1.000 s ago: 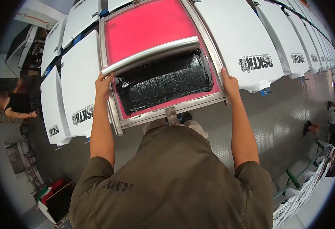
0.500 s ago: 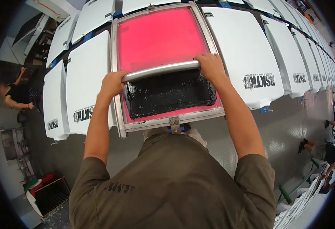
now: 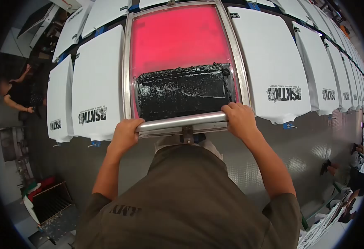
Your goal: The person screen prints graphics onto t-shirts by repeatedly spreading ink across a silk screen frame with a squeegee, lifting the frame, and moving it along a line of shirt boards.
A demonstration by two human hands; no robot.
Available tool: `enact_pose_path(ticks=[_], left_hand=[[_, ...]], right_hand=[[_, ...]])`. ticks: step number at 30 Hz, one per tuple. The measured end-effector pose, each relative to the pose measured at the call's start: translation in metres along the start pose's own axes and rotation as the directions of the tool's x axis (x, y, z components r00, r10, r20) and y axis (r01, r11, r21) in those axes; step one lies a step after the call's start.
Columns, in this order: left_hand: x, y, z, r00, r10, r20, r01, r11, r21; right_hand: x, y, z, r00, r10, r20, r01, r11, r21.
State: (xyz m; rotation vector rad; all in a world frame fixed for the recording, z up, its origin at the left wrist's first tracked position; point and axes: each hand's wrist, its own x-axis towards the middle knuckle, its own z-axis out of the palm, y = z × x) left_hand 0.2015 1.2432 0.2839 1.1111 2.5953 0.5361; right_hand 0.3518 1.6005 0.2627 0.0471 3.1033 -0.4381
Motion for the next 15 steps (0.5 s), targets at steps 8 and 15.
enact_pose_path(ticks=[8,15], left_hand=[[-0.007,-0.017,0.041,0.988,0.025,-0.152,0.003,0.983,0.183],[0.128,-0.059,0.010,0.981,0.007,-0.193,0.037,0.974,0.225]], right_hand=[[-0.008,0.001,0.030,0.991,0.091,-0.096,-0.089,0.996,0.030],[0.122,0.047,0.010,0.984,0.130,-0.122,-0.136,0.990,-0.046]])
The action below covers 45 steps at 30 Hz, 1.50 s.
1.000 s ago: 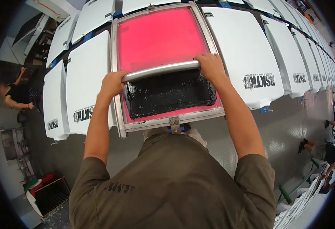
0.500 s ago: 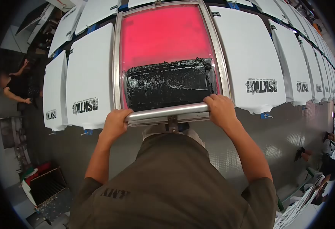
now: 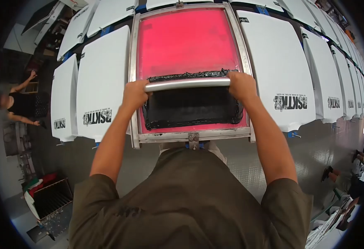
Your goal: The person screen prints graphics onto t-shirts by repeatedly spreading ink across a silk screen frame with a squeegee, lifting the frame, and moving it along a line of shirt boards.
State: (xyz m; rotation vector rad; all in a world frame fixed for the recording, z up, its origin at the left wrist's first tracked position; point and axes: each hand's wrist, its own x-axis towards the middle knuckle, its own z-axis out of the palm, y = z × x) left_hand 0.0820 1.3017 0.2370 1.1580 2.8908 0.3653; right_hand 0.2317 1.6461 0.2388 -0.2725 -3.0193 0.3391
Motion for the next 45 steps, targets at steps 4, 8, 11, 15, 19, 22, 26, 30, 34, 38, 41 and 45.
enact_pose_path(ticks=[4,8,11,15,19,22,26,30,34,38,41,45], left_hand=[[-0.039,0.019,-0.035,0.993,0.010,0.115,-0.011,1.000,0.008],[-0.138,0.048,-0.004,0.999,0.032,-0.025,-0.034,0.996,-0.082],[-0.117,0.030,0.024,0.993,0.053,-0.101,-0.051,0.998,0.022],[-0.007,0.006,0.003,0.998,0.011,-0.057,-0.014,0.999,-0.041],[-0.048,0.016,-0.023,0.996,0.030,0.090,-0.028,0.999,-0.028],[-0.135,0.039,-0.001,0.998,0.070,-0.001,-0.070,0.994,-0.079],[-0.110,0.031,0.019,0.989,0.056,-0.134,-0.062,0.997,-0.040],[0.013,0.006,-0.010,0.980,-0.110,0.168,0.098,0.992,0.076],[0.062,0.033,-0.015,0.929,-0.160,0.334,0.078,0.966,0.245],[0.067,0.106,-0.007,0.960,0.041,0.277,-0.041,0.999,-0.004],[0.097,0.082,-0.020,0.934,0.071,0.349,-0.041,0.995,-0.093],[0.101,0.081,-0.060,0.961,0.088,0.262,-0.042,0.983,-0.177]], right_hand=[[-0.043,-0.001,-0.007,0.997,0.001,0.082,0.000,1.000,-0.011],[-0.138,-0.029,0.001,0.999,-0.021,-0.048,0.026,0.992,0.123],[-0.116,-0.006,0.032,0.995,-0.029,-0.094,0.030,1.000,0.009],[-0.011,0.005,0.008,0.999,0.041,0.016,-0.041,0.999,0.010],[-0.056,-0.004,-0.006,0.999,0.007,0.038,-0.008,0.999,0.036],[-0.139,-0.022,0.007,0.999,-0.037,-0.030,0.040,0.995,0.093],[-0.110,-0.007,0.030,0.998,0.015,-0.067,-0.011,0.999,0.051],[0.010,0.011,0.007,0.996,0.056,0.064,-0.055,0.998,-0.018],[0.036,0.006,-0.016,0.980,0.143,0.142,-0.155,0.985,0.076],[-0.031,-0.029,-0.019,0.810,0.103,-0.578,-0.021,0.989,0.147],[-0.110,-0.060,-0.017,0.888,0.393,0.239,-0.435,0.551,0.712],[-0.179,-0.088,0.063,0.669,0.005,0.743,-0.645,0.502,0.577]])
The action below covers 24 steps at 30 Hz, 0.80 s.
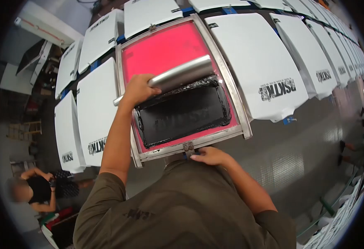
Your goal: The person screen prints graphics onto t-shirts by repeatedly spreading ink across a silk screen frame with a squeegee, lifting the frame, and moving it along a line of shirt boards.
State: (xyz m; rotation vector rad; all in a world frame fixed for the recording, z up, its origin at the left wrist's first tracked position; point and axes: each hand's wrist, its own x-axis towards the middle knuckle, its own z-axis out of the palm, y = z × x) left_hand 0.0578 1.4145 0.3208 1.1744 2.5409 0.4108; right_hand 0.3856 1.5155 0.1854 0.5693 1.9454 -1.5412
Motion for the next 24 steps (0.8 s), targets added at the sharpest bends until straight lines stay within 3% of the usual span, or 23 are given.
enact_pose_path(ticks=[2,3,7,9,14,16,19,21,24], left_hand=[[-0.002,0.007,0.003,0.999,0.006,-0.035,-0.004,0.998,0.064],[-0.002,0.004,0.014,0.998,0.002,-0.067,0.002,0.998,0.059],[-0.018,0.002,0.062,0.997,-0.027,-0.072,0.042,0.973,0.225],[-0.044,0.016,0.073,0.993,-0.019,-0.119,0.045,0.974,0.222],[-0.122,0.039,0.126,0.972,0.130,-0.194,-0.073,0.958,0.277],[-0.176,0.064,0.153,0.911,0.212,-0.353,-0.142,0.966,0.215],[-0.168,0.063,0.135,0.960,0.129,-0.247,-0.096,0.985,0.143],[-0.137,0.067,0.087,1.000,-0.028,-0.006,0.029,0.995,0.093],[-0.092,0.055,0.059,0.998,-0.008,-0.069,0.017,0.991,0.130]], right_hand=[[0.018,0.014,0.030,0.993,-0.080,0.091,0.035,0.907,0.420],[0.018,0.004,0.026,0.986,-0.024,0.164,-0.067,0.848,0.526],[0.022,0.005,0.037,0.999,-0.015,-0.037,0.030,0.894,0.447],[0.018,0.000,0.038,0.997,-0.034,-0.075,0.063,0.904,0.422],[0.016,0.000,0.040,0.993,-0.047,-0.112,0.091,0.902,0.423],[0.013,-0.007,0.039,0.985,-0.078,-0.154,0.132,0.916,0.379],[0.005,-0.008,0.039,0.979,-0.098,-0.178,0.149,0.941,0.303],[0.007,-0.005,0.042,0.977,-0.118,-0.177,0.171,0.931,0.324],[-0.006,-0.016,0.038,0.981,-0.060,-0.184,0.112,0.950,0.290]])
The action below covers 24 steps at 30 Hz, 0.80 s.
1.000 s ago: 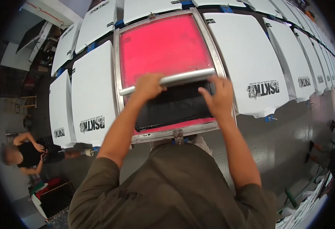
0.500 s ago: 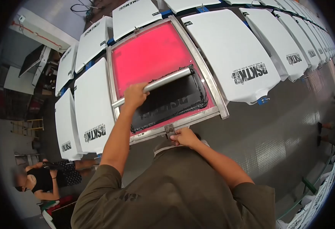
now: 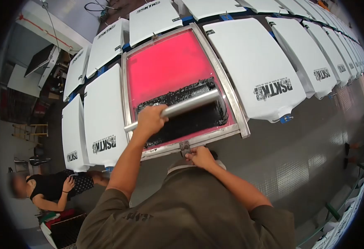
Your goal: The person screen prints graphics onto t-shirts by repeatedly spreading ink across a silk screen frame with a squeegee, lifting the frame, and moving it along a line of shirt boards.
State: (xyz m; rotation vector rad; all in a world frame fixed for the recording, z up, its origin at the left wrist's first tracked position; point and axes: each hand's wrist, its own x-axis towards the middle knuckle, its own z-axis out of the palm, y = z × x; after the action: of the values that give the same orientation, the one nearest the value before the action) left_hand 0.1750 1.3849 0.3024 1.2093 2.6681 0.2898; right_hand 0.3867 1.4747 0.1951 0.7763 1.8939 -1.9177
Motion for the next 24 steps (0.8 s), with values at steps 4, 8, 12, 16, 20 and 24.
enact_pose_path(ticks=[4,8,12,16,20,24], left_hand=[[0.065,-0.031,0.001,0.999,0.004,-0.038,-0.002,0.999,0.041],[0.086,-0.063,-0.002,0.998,0.059,0.038,-0.058,0.997,-0.044],[0.053,-0.116,-0.029,0.985,-0.162,0.059,0.165,0.985,-0.046],[0.005,-0.165,-0.013,0.895,-0.415,-0.165,0.368,0.894,-0.255],[-0.001,-0.212,0.052,0.875,-0.479,-0.070,0.250,0.571,-0.782],[0.003,-0.221,0.067,0.867,-0.498,0.020,0.213,0.334,-0.918]], right_hand=[[0.005,0.011,-0.001,0.999,-0.036,0.015,0.037,0.998,-0.052],[-0.006,-0.010,-0.013,0.994,-0.112,0.011,0.102,0.853,-0.511],[-0.015,-0.043,-0.069,0.997,0.022,0.076,-0.002,0.968,-0.251],[-0.005,-0.049,-0.143,0.603,-0.588,-0.539,-0.078,0.629,-0.773],[0.040,-0.009,-0.203,0.826,-0.044,-0.561,-0.210,0.901,-0.380],[0.055,0.002,-0.188,0.796,-0.021,-0.605,0.004,1.000,-0.029]])
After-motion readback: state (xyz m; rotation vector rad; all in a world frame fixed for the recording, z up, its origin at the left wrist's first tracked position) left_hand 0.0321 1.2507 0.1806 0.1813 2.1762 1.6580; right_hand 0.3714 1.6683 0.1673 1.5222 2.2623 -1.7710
